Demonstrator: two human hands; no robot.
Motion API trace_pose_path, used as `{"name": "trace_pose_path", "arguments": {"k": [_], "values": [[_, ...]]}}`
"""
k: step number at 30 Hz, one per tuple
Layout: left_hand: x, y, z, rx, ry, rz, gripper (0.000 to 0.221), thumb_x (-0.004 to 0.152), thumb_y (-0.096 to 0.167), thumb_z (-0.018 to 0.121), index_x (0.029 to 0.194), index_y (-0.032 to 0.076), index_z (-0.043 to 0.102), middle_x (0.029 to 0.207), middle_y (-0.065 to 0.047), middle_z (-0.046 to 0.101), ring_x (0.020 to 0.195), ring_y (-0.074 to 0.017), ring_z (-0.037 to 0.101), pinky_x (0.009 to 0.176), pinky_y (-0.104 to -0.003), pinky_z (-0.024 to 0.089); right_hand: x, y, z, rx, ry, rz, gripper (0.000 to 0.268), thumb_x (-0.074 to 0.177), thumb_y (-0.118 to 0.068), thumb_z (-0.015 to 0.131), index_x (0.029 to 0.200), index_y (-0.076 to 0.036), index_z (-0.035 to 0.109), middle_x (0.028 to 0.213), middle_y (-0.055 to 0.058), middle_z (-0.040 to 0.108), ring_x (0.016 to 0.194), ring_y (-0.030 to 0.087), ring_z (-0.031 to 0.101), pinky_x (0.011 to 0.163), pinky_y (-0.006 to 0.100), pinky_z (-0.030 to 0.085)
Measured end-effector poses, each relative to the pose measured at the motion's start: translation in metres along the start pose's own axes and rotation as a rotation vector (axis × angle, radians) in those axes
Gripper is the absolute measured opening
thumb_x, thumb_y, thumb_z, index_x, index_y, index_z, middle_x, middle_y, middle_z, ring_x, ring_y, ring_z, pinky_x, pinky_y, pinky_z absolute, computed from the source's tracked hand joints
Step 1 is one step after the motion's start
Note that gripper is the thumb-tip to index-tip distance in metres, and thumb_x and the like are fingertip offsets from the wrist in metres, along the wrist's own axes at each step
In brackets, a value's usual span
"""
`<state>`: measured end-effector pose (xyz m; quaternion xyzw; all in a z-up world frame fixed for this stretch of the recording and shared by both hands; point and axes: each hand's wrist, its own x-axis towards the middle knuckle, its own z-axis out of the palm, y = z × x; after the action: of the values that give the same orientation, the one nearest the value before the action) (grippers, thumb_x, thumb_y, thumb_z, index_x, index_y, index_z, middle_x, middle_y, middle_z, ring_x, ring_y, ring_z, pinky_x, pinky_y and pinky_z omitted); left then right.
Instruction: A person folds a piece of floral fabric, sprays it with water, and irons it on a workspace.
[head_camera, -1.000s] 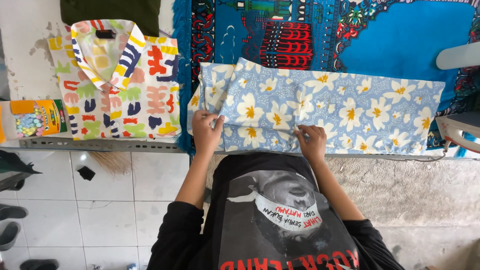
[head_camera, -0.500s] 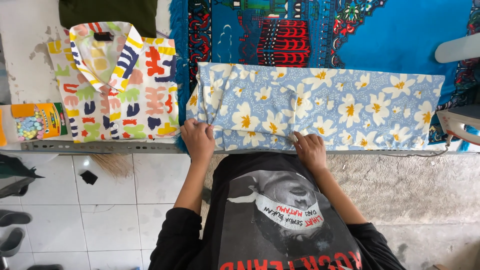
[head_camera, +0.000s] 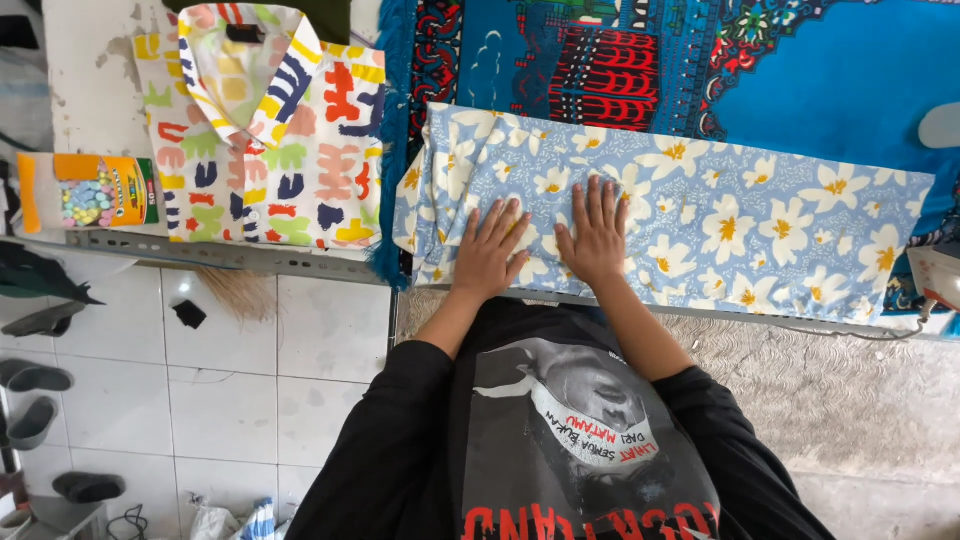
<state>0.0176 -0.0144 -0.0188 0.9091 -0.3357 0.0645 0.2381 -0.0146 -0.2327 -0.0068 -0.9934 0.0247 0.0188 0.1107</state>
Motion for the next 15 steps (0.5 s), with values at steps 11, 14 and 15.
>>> {"name": "trace_pose_path", "arguments": {"k": [11,14,15], "values": [[-0.034,-0.018,-0.022,0.218,-0.01,-0.262,0.066,0.107,0.054,0.032,0.163,0.019,0.034,0.173,-0.007,0.019,0.16,-0.0302,0.01,0.127,-0.055,-0.004,-0.029,0.028,-0.003,0.06,-0.074,0.086,0.077,0.104,-0.055,0.036,0.167,-0.012,0.022,0.173,0.018,0.013,0.158,0.037,0.003,0.125,0.055,-0.004],[-0.055,-0.032,-0.023,0.264,0.038,-0.319,0.065,0.107,0.05,0.036,0.161,0.015,0.037,0.171,-0.009,0.024,0.159,-0.03,0.016,0.126,-0.053,-0.001,-0.054,0.05,-0.011,0.079,-0.034,0.177,0.073,0.106,-0.054,0.028,0.166,-0.013,0.023,0.173,0.014,0.011,0.158,0.033,0.002,0.125,0.051,-0.004],[-0.065,-0.037,-0.023,0.276,0.066,-0.322,0.062,0.107,0.046,0.04,0.161,0.014,0.04,0.17,-0.01,0.028,0.158,-0.0297,0.021,0.126,-0.051,0.005,-0.065,0.058,-0.014,0.101,-0.011,0.266,0.072,0.106,-0.053,0.022,0.165,-0.012,0.024,0.173,0.013,0.011,0.158,0.031,0.002,0.126,0.048,-0.003]]}}
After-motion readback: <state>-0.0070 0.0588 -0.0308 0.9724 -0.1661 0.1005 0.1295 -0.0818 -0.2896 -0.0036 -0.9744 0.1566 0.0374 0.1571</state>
